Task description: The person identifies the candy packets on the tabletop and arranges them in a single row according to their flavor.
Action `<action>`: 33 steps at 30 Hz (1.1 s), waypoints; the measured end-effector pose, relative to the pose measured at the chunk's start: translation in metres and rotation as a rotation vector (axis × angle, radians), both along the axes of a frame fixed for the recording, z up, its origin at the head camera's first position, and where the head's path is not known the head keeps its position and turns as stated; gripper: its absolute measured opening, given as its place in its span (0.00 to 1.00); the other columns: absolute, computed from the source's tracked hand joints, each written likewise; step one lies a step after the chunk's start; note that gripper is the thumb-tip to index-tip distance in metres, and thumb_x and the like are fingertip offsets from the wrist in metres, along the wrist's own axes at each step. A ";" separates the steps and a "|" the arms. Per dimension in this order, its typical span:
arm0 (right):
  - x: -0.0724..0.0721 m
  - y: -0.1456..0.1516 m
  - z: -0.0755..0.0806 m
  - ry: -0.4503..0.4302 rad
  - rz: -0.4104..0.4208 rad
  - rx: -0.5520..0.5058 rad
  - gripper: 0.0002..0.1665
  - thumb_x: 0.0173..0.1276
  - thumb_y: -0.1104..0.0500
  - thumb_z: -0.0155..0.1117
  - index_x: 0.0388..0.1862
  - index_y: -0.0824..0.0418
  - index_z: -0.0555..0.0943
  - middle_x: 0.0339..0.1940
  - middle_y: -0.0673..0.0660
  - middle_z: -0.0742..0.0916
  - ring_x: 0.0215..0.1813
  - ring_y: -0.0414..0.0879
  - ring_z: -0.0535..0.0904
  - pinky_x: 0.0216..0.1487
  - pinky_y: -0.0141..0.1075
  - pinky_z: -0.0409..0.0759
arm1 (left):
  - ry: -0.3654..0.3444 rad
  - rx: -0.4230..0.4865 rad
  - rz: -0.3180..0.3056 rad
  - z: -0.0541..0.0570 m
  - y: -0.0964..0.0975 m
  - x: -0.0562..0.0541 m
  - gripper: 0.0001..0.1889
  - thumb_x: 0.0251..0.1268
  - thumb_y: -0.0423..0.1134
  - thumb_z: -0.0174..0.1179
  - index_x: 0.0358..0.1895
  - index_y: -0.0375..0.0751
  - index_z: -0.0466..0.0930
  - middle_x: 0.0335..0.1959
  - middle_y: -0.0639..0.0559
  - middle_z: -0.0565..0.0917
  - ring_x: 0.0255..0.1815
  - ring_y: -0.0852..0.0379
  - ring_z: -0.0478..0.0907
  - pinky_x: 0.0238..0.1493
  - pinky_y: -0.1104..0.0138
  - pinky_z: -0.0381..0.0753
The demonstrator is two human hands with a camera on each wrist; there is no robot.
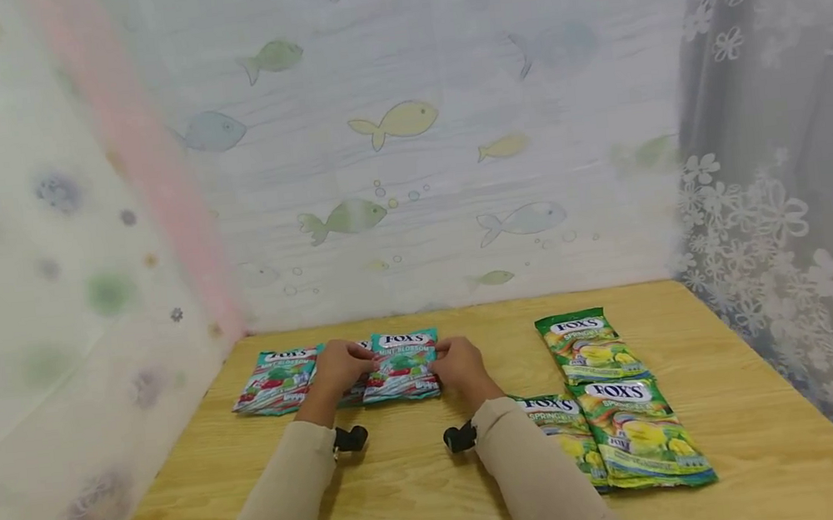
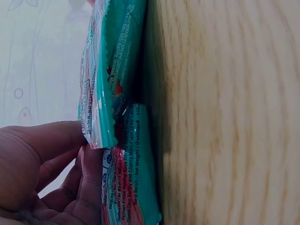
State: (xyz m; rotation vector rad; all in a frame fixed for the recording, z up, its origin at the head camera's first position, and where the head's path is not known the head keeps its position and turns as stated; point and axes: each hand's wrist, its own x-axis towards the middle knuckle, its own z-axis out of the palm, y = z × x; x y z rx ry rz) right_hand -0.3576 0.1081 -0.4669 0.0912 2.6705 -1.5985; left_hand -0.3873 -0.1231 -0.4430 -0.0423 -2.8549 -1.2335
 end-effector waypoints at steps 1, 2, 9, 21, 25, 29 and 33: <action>0.000 -0.001 -0.001 -0.005 -0.002 -0.007 0.27 0.73 0.60 0.69 0.69 0.64 0.79 0.56 0.61 0.85 0.60 0.56 0.81 0.60 0.51 0.82 | -0.001 -0.005 -0.001 -0.001 -0.001 0.000 0.05 0.64 0.38 0.74 0.40 0.42 0.93 0.47 0.41 0.88 0.41 0.45 0.84 0.37 0.55 0.86; 0.000 -0.002 -0.001 -0.006 -0.005 -0.007 0.27 0.73 0.60 0.68 0.69 0.64 0.79 0.56 0.61 0.85 0.60 0.56 0.81 0.61 0.51 0.82 | 0.000 -0.006 -0.001 -0.001 -0.001 -0.001 0.05 0.63 0.38 0.74 0.40 0.42 0.93 0.47 0.41 0.88 0.41 0.45 0.84 0.36 0.55 0.86; 0.000 -0.004 -0.003 -0.010 -0.009 0.003 0.27 0.74 0.60 0.68 0.70 0.64 0.79 0.57 0.60 0.85 0.61 0.54 0.80 0.61 0.49 0.82 | -0.006 -0.002 0.005 -0.005 -0.003 -0.004 0.05 0.63 0.38 0.74 0.39 0.43 0.93 0.48 0.42 0.88 0.40 0.47 0.83 0.33 0.57 0.85; 0.000 -0.004 -0.002 0.007 0.012 0.013 0.28 0.74 0.60 0.68 0.70 0.66 0.78 0.56 0.60 0.86 0.59 0.54 0.81 0.59 0.48 0.83 | 0.012 0.012 0.005 -0.007 -0.003 -0.005 0.06 0.64 0.39 0.73 0.40 0.42 0.93 0.48 0.42 0.88 0.44 0.45 0.84 0.40 0.54 0.87; 0.001 -0.003 -0.001 0.010 0.014 0.039 0.28 0.75 0.59 0.66 0.71 0.65 0.78 0.59 0.61 0.85 0.59 0.53 0.80 0.57 0.46 0.82 | -0.012 0.045 0.008 -0.007 -0.004 -0.006 0.06 0.65 0.39 0.73 0.41 0.43 0.93 0.48 0.42 0.88 0.42 0.46 0.84 0.37 0.57 0.85; 0.000 -0.003 -0.001 0.005 0.029 0.041 0.28 0.76 0.60 0.63 0.73 0.65 0.76 0.63 0.62 0.84 0.60 0.52 0.80 0.57 0.46 0.82 | -0.025 0.051 0.008 -0.006 -0.004 -0.007 0.06 0.64 0.39 0.73 0.41 0.43 0.93 0.48 0.42 0.87 0.42 0.46 0.83 0.36 0.57 0.85; 0.001 -0.001 -0.003 -0.001 0.056 0.036 0.29 0.76 0.60 0.61 0.74 0.66 0.74 0.58 0.61 0.85 0.52 0.50 0.79 0.48 0.41 0.78 | -0.021 0.056 0.008 -0.006 -0.003 -0.003 0.08 0.63 0.40 0.74 0.42 0.42 0.93 0.49 0.41 0.87 0.43 0.44 0.83 0.35 0.56 0.84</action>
